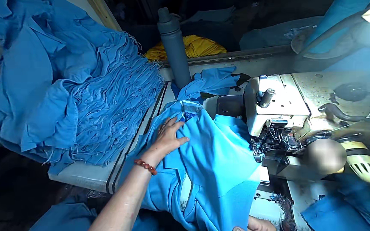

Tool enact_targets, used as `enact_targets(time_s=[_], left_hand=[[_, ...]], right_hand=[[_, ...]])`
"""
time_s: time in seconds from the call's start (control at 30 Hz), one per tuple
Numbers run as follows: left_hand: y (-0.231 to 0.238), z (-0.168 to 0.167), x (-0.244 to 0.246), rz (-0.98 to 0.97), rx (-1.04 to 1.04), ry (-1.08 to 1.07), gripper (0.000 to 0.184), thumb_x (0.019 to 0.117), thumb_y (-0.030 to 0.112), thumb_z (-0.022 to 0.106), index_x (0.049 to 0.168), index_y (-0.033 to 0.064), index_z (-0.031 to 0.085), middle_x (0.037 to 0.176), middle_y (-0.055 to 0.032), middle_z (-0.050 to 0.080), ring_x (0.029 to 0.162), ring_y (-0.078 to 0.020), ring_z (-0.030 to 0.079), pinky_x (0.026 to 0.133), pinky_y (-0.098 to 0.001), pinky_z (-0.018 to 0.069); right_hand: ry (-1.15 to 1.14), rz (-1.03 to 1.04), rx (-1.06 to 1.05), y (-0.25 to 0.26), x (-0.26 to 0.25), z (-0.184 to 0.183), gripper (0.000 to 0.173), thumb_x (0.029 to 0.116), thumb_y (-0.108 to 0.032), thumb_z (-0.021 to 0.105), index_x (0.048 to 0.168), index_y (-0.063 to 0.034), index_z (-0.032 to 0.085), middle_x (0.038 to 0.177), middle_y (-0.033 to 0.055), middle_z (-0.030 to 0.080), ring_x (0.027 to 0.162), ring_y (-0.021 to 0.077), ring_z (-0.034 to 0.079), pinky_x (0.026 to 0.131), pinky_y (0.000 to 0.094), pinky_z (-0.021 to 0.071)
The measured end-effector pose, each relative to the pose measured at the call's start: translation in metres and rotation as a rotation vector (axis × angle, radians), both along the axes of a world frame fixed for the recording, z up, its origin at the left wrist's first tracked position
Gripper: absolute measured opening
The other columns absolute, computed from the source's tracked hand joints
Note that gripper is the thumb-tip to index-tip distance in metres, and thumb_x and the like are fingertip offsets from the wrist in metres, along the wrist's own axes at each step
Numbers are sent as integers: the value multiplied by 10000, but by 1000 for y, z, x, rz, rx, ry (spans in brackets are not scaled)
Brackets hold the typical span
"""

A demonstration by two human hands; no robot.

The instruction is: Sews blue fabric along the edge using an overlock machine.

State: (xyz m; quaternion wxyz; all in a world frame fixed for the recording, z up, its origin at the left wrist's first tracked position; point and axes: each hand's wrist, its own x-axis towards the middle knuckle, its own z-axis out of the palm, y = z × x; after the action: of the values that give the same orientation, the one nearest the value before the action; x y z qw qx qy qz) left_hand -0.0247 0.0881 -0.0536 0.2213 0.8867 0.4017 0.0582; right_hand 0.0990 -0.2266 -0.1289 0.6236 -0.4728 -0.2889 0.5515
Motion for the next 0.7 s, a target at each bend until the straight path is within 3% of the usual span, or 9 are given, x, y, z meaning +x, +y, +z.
enact_targets(time_s=[0.07, 0.17, 0.23, 0.33, 0.4, 0.47, 0.53, 0.6, 0.7], left_hand=[[-6, -15, -4, -65, 211, -68, 246, 963, 206, 710, 1098, 5, 752, 1525, -205, 508, 1498, -446, 330, 1180, -726, 173], [-35, 1, -8, -57, 203, -379, 197, 978, 93, 612, 1074, -30, 732, 1300, -116, 690, 1334, -256, 570, 1183, -565, 323], [-77, 33, -17, 117, -358, -836, 243, 1034, 64, 469, 1158, 62, 678, 1072, -23, 725, 1022, -81, 681, 961, -278, 541], [-134, 68, -53, 485, -959, -1249, 510, 1090, 203, 257, 917, 193, 736, 879, 15, 771, 836, -50, 737, 741, -259, 630], [-144, 55, -87, 583, -836, -1024, 495, 1099, 127, 208, 969, 177, 683, 887, 75, 768, 854, 14, 714, 785, -189, 599], [-135, 15, -123, 522, -590, -667, 250, 1018, 45, 416, 1085, 102, 650, 892, 99, 739, 832, 27, 695, 783, -175, 584], [-140, -12, -141, 458, -203, -357, 136, 919, 103, 612, 1020, 28, 665, 834, 38, 701, 747, -16, 656, 702, -221, 547], [-158, -9, -132, 248, 125, -306, 256, 910, 190, 638, 1045, -19, 699, 981, -102, 742, 891, -128, 702, 807, -333, 573], [-201, 7, -89, -168, 190, -364, 363, 978, 373, 666, 1157, 58, 682, 1183, -152, 702, 1143, -180, 653, 971, -338, 533]], right_hand=[[-55, -4, 15, -1, -1, -3, 156, 984, 15, 565, 1007, -20, 715, 896, -53, 756, 850, 19, 710, 823, 277, 592], [-97, -37, 3, -4, -5, -5, 199, 1012, 8, 502, 985, -42, 692, 853, -83, 731, 827, -13, 689, 804, 246, 577], [-72, -44, 14, -6, -8, -6, 187, 1003, 16, 525, 1002, -44, 703, 870, -79, 746, 837, -10, 698, 806, 241, 584], [-58, -64, 11, -11, -12, -1, 125, 943, 41, 614, 1013, -2, 708, 926, -63, 766, 876, -9, 715, 847, 237, 597], [-95, -69, 39, -16, -12, -4, 106, 926, 38, 637, 995, 10, 712, 914, -56, 766, 861, -13, 712, 825, 227, 598], [-172, -52, 124, -21, -11, -14, 85, 935, 12, 647, 976, 22, 721, 891, -40, 761, 834, -24, 701, 791, 205, 592], [-239, -41, 225, -26, -11, -21, 101, 948, -28, 650, 970, 28, 731, 897, -17, 761, 842, -36, 693, 784, 180, 584], [-281, -22, 312, -28, -10, -23, 120, 968, -62, 652, 991, 28, 728, 926, 4, 765, 874, -39, 693, 803, 167, 581], [-304, 25, 408, -31, -9, -15, 142, 989, -90, 650, 1055, 22, 706, 978, 16, 765, 932, -35, 693, 847, 166, 577]])
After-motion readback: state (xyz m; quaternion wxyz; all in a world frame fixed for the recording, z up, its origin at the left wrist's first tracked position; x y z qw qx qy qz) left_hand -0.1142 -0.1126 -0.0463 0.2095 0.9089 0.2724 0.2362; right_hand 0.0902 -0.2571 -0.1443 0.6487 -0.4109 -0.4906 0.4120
